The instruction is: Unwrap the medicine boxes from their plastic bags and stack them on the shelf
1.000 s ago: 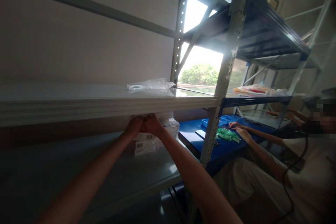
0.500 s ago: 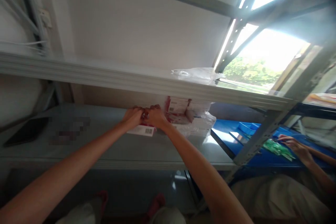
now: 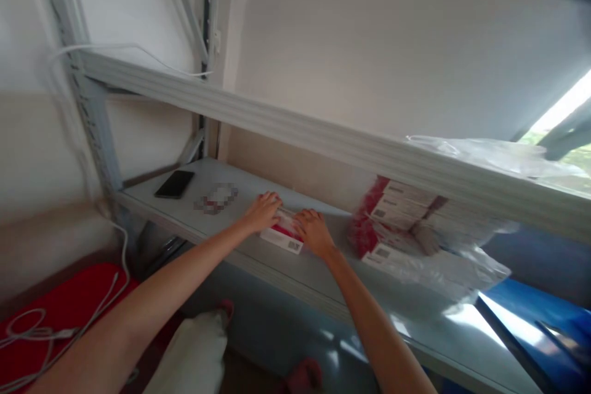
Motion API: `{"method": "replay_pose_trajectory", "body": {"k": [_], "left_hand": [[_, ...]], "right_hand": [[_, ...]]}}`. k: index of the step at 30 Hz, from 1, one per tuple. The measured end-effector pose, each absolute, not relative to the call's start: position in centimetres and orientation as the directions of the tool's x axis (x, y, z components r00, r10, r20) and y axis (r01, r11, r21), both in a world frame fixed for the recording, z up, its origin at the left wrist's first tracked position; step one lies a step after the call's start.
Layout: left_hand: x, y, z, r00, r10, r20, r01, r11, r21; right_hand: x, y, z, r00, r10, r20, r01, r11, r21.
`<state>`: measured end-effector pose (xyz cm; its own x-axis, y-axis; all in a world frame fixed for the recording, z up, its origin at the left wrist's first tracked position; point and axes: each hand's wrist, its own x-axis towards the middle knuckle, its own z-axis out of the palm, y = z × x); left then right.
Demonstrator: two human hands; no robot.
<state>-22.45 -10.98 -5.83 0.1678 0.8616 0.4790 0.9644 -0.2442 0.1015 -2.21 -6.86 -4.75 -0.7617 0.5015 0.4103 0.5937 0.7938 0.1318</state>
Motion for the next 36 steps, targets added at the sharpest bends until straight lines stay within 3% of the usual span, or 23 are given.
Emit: {"method": "replay_pose_trajectory", "body": {"k": [4,7,12,17,19,22,24,26,28,30,32,33,35,36], "left_hand": [[-24.4,-10.9,-6.5,0.136,0.927,0.350,0.900,-0.263,0.347],[-25.4,-10.9,-6.6,0.117,0.920,0.374,0.760,-0.325,0.563],[-25.8,-11.7,-5.6,0.007,0.938,0.346,0.421,-0.317,0.850],[-26.1,-13.2,-4.2,-0.149,0.925,0.348,0.222,-0.312,0.924],[-26.5,-13.5,-3.7,-0.170,0.916,0.363,0.215,-0.325,0.921],[-27.4,-13.5,-3.2,-0.210,0.893,0.398,0.296,-0.330,0.897],[-28.3,-13.5,-3.0,-0.226,0.871,0.436,0.358,-0.342,0.869],[-29.3,-13.8,-2.9,-0.182,0.881,0.436,0.412,-0.335,0.848],[-30.3,-14.3,-2.9,-0.133,0.904,0.407,0.443,-0.313,0.840],[-30.9,-14.9,-2.9,-0.149,0.904,0.401,0.431,-0.305,0.849],[-31.1,-15.5,-3.0,-0.206,0.885,0.417,0.388,-0.318,0.865],[-31.0,-15.8,-3.1,-0.229,0.878,0.421,0.347,-0.330,0.878],[-30.5,-16.4,-3.3,-0.256,0.875,0.411,0.224,-0.359,0.906],[-30.3,-16.7,-3.4,-0.255,0.882,0.396,0.151,-0.369,0.917]], "right_hand": [[-0.6,-6.2,-6.6,-0.604,0.603,0.522,0.670,0.739,-0.078],[-0.6,-6.1,-8.1,-0.409,0.669,0.621,0.662,0.686,-0.302],[-1.0,-5.8,-9.1,-0.007,0.803,0.595,0.427,0.541,-0.725],[-0.4,-5.4,-9.1,0.194,0.906,0.377,0.139,0.355,-0.924],[0.0,-5.6,-9.5,0.182,0.945,0.271,0.046,0.267,-0.963],[0.3,-6.4,-10.2,0.106,0.974,0.199,0.035,0.197,-0.980],[0.3,-7.2,-10.3,0.081,0.967,0.243,0.095,0.235,-0.967],[0.1,-8.6,-9.7,0.047,0.917,0.397,0.246,0.374,-0.894],[-0.6,-10.7,-8.4,-0.041,0.795,0.605,0.467,0.550,-0.692],[-1.8,-13.4,-6.8,-0.205,0.639,0.742,0.633,0.664,-0.397],[-3.5,-16.0,-5.2,-0.482,0.497,0.721,0.623,0.773,-0.116],[-4.5,-17.0,-4.6,-0.657,0.404,0.637,0.528,0.849,0.005],[-6.4,-18.0,-3.8,-0.823,0.301,0.482,0.383,0.921,0.078],[-7.2,-18.0,-3.6,-0.832,0.316,0.457,0.384,0.921,0.062]]}}
